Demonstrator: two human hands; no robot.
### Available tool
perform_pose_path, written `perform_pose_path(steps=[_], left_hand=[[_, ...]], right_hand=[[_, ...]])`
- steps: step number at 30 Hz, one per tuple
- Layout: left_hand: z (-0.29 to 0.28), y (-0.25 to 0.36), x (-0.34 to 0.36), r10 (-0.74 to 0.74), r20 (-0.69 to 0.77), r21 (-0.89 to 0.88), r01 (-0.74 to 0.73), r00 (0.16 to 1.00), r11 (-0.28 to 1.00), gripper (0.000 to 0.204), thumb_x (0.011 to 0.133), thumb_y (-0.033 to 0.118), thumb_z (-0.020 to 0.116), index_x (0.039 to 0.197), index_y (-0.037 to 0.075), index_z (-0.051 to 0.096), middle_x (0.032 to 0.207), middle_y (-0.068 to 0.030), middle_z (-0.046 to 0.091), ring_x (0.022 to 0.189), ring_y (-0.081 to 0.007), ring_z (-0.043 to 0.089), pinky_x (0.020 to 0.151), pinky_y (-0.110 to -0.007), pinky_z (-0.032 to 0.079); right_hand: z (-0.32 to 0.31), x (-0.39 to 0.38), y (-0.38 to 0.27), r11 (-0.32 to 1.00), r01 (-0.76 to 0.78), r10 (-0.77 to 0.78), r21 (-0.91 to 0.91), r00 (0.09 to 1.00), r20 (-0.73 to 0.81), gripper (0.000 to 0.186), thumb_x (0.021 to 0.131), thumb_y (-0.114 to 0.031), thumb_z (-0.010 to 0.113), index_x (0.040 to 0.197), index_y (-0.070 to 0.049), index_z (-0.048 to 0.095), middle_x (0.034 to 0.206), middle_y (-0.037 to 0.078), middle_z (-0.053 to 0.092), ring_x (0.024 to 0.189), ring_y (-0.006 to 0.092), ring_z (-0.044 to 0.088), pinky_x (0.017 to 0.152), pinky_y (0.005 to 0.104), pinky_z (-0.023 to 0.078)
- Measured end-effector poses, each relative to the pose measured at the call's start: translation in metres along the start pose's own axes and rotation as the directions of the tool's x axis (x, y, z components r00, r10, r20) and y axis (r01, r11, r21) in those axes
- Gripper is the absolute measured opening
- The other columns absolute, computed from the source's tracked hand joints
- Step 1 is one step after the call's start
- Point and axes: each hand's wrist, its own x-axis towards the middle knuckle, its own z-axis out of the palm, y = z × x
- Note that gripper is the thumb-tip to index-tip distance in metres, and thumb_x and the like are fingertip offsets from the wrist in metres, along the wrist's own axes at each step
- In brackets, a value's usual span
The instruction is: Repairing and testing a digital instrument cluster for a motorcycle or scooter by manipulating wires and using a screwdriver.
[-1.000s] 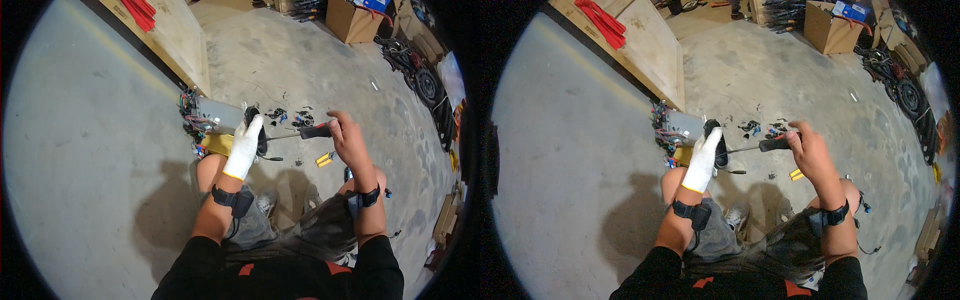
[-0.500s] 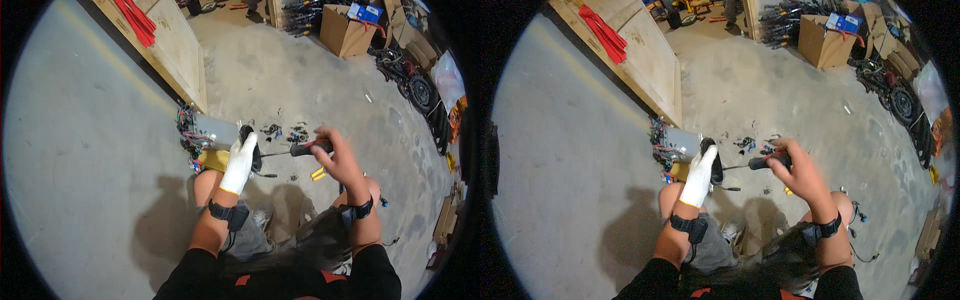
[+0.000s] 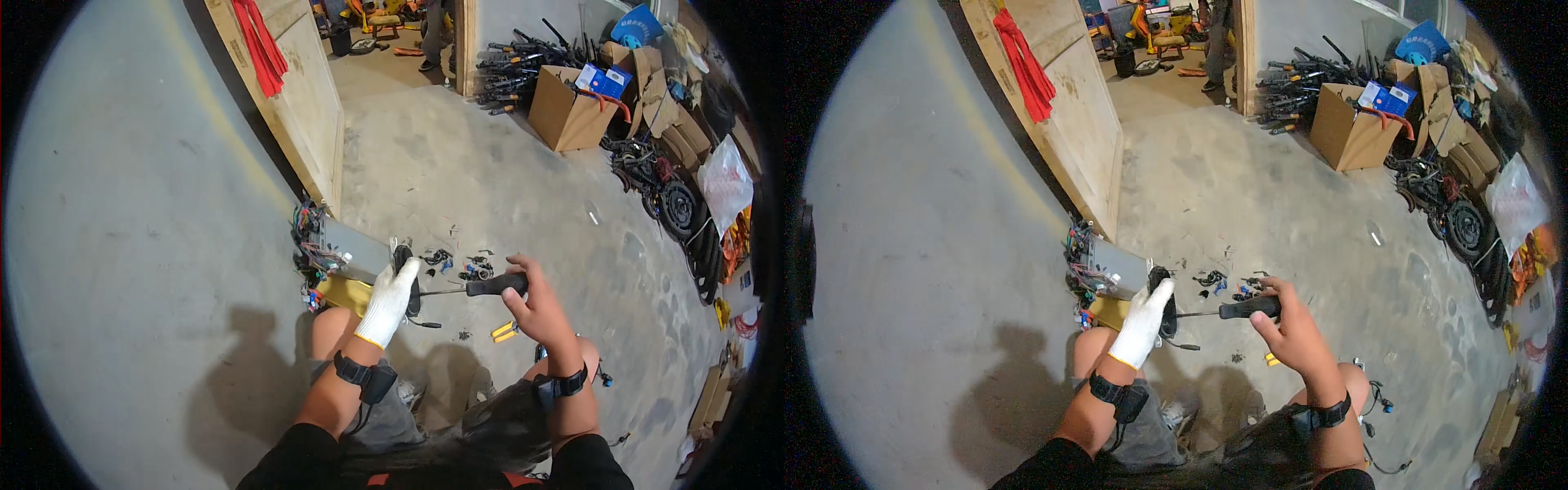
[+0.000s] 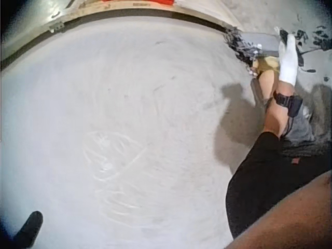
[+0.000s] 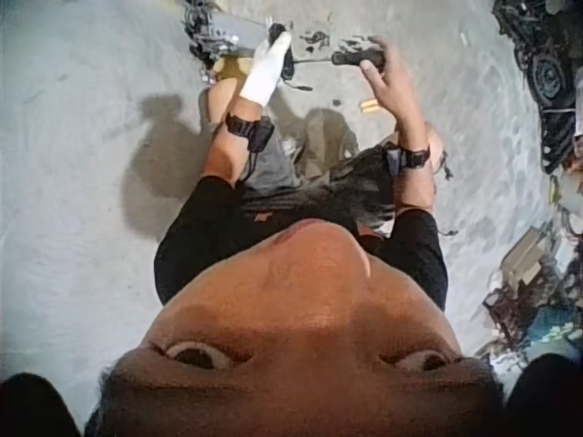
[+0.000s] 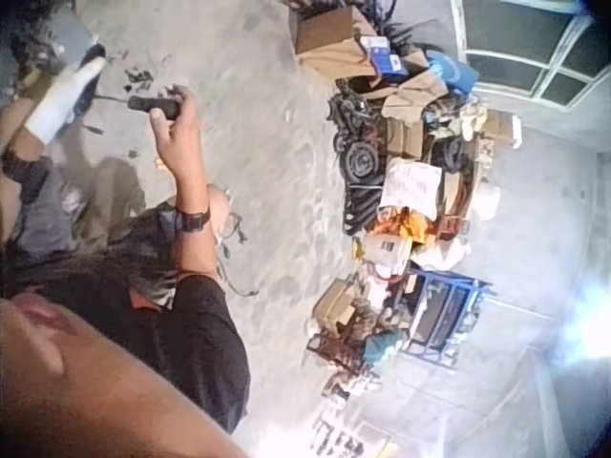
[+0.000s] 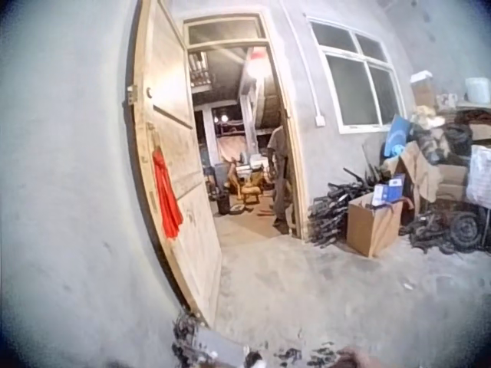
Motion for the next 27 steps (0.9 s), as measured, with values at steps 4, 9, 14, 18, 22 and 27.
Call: perform_pose_path(steps=[4, 9, 14, 18, 22, 27], left_hand=[[-0.001, 0.002, -0.001, -0.054, -0.037, -0.024, 0.053, 0.998, 0.998, 0.034, 0.095, 0.042, 0.061, 0.096, 0.008, 0.065, 0.074, 0.0035, 0.051, 0.065, -0.0087, 0.046, 0.057, -0.026, 0.038], [0.0, -0.005, 0.005, -0.021, -0.03, -0.004, 0.021, 0.999, 1.0, 0.033, 0.096, 0.043, 0.062, 0.085, 0.011, 0.058, 0.064, 0.0037, 0.048, 0.051, -0.0087, 0.046, 0.047, -0.027, 0.037], [-0.002, -0.005, 0.004, -0.035, -0.041, -0.044, 0.033, 0.999, 0.998, 0.036, 0.095, 0.045, 0.062, 0.088, 0.009, 0.06, 0.068, 0.0033, 0.049, 0.055, -0.0088, 0.045, 0.05, -0.027, 0.037], [-0.006, -0.008, 0.007, -0.037, -0.053, -0.066, 0.034, 0.998, 0.997, 0.041, 0.094, 0.047, 0.062, 0.093, 0.006, 0.062, 0.071, 0.0039, 0.049, 0.059, -0.0094, 0.045, 0.053, -0.027, 0.037], [-0.007, -0.008, 0.005, -0.035, -0.025, -0.053, 0.034, 0.999, 0.998, 0.043, 0.094, 0.047, 0.061, 0.096, 0.004, 0.063, 0.072, 0.0043, 0.049, 0.062, -0.0093, 0.045, 0.055, -0.028, 0.038], [-0.009, -0.011, 0.004, -0.075, -0.054, -0.116, 0.069, 0.996, 0.991, 0.044, 0.094, 0.047, 0.061, 0.101, 0.004, 0.064, 0.077, 0.0035, 0.051, 0.065, -0.0093, 0.045, 0.057, -0.027, 0.039]], right_hand=[[-0.007, 0.004, 0.012, 0.926, -0.35, 0.371, -0.142, 0.913, 0.168, 0.042, 0.094, -0.025, 0.065, 0.127, -0.002, 0.051, 0.104, 0.021, 0.068, 0.091, 0.0329, 0.067, 0.078, 0.0401, 0.052], [0.002, -0.001, 0.006, 1.0, -0.007, 0.007, 0.01, 1.0, 0.001, 0.037, 0.095, -0.025, 0.065, 0.121, -0.001, 0.055, 0.089, 0.019, 0.068, 0.083, 0.031, 0.068, 0.073, 0.0393, 0.053], [-0.001, 0.002, 0.025, 0.948, -0.289, 0.299, -0.132, 0.953, 0.059, 0.038, 0.093, -0.023, 0.067, 0.121, -0.001, 0.055, 0.097, 0.016, 0.068, 0.084, 0.0243, 0.066, 0.073, 0.0354, 0.052], [0.006, 0.001, 0.009, 1.0, -0.031, 0.031, -0.007, 0.999, 0.023, 0.032, 0.097, -0.016, 0.062, 0.124, 0.0, 0.054, 0.095, 0.012, 0.065, 0.083, 0.018, 0.064, 0.072, 0.031, 0.051], [0.01, -0.001, 0.006, 0.988, -0.148, 0.152, 0.052, 0.984, -0.092, 0.033, 0.094, -0.014, 0.064, 0.123, -0.001, 0.056, 0.093, 0.011, 0.066, 0.086, 0.0187, 0.066, 0.075, 0.0312, 0.051], [0.001, -0.003, 0.005, 0.977, -0.183, 0.192, -0.111, 0.978, 0.077, 0.043, 0.092, -0.014, 0.067, 0.13, -0.003, 0.052, 0.101, 0.013, 0.066, 0.089, 0.0219, 0.065, 0.078, 0.0341, 0.051]])
